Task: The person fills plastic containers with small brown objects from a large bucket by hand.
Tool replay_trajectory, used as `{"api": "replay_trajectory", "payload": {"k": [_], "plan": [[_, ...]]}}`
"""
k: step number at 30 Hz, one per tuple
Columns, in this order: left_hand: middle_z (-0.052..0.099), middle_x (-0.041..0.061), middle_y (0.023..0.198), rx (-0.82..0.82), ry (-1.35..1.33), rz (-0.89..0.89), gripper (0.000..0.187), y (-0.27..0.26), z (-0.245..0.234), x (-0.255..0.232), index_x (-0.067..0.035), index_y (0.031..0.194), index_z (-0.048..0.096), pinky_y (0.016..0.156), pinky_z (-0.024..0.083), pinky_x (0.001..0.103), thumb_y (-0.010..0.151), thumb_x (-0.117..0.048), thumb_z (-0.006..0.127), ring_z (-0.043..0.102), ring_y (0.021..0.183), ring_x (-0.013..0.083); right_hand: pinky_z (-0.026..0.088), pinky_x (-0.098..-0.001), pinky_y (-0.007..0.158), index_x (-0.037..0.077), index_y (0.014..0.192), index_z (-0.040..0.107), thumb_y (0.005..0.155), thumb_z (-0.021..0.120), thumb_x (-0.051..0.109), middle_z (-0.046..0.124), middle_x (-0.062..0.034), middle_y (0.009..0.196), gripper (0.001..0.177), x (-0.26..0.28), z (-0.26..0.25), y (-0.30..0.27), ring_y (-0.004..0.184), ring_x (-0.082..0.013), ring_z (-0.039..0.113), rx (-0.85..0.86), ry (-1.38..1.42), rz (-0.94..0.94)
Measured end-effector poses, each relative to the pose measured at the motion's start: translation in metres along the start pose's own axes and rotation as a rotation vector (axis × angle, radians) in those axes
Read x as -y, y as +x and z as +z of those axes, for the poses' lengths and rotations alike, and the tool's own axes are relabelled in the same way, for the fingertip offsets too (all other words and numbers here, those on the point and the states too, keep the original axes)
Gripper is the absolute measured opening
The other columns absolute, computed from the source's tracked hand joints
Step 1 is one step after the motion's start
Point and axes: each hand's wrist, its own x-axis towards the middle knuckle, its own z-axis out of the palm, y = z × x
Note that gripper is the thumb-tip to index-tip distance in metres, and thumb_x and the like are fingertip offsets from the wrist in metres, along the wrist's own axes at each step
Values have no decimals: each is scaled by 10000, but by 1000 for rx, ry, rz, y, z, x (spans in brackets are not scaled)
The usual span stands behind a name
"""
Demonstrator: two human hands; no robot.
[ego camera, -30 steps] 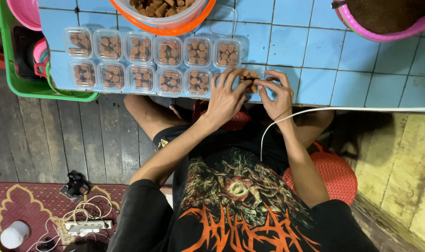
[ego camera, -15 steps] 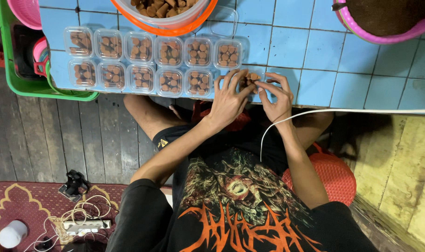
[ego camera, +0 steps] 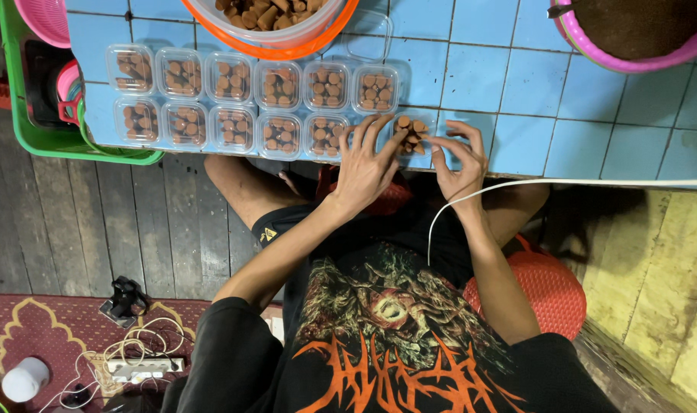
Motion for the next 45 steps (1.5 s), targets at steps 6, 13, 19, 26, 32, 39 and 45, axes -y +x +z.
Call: {"api": "replay_trajectory", "payload": {"k": [6,13,19,26,32,39,45], "plan": [[504,140,1373,-11,25,5,275,-1,4,3,-125,1142,696,982,315,521,869,-111,669,422,1337,345,504,-434,891,117,1072,783,887,703,0,516,-142,1360,233,17,0,4,1148,-371,559,17,-126,-139],[502,128,1350,-17,-18,-10,174,-2,5,-1,-131,1110,669,991,305,518,942,-166,641,424,1316,333,480,-444,931,155,1161,771,904,650,-8,494,-139,1419,328,13,9,2,1217,-373,534,54,-145,-157],[526,122,1269,2,-23,-70,367,-10,4,0,-143,1290,575,960,313,502,983,-332,643,473,1223,321,511,-489,938,122,1319,668,952,619,62,545,-164,1268,376,-9,12,-10,1130,-365,580,73,-109,86],[546,60,1091,74,21,-90,485,-6,1,1,-152,1367,536,849,319,472,941,-323,694,506,1068,269,482,-283,583,145,1208,732,971,701,178,727,-50,738,241,-22,18,-12,651,-151,643,63,44,343],[561,63,1087,101,98,-89,538,-7,-8,0,-142,1354,538,844,323,492,876,-277,745,513,1068,280,496,-238,582,105,1259,671,994,677,166,741,-43,744,272,-19,18,-13,606,-110,636,102,161,380],[597,108,1114,-74,-137,-45,455,9,-37,26,-88,1291,598,826,395,455,877,-190,757,567,1032,329,481,-316,632,66,1151,713,989,745,103,589,-51,667,170,-12,-28,36,613,-183,562,-314,-167,171],[628,121,1134,-317,-160,20,377,30,-95,76,-70,1273,651,857,447,428,903,-78,725,602,1048,330,424,-297,595,10,1102,749,1039,698,13,595,-76,679,81,36,-38,112,572,-158,480,-178,-24,-92]]}}
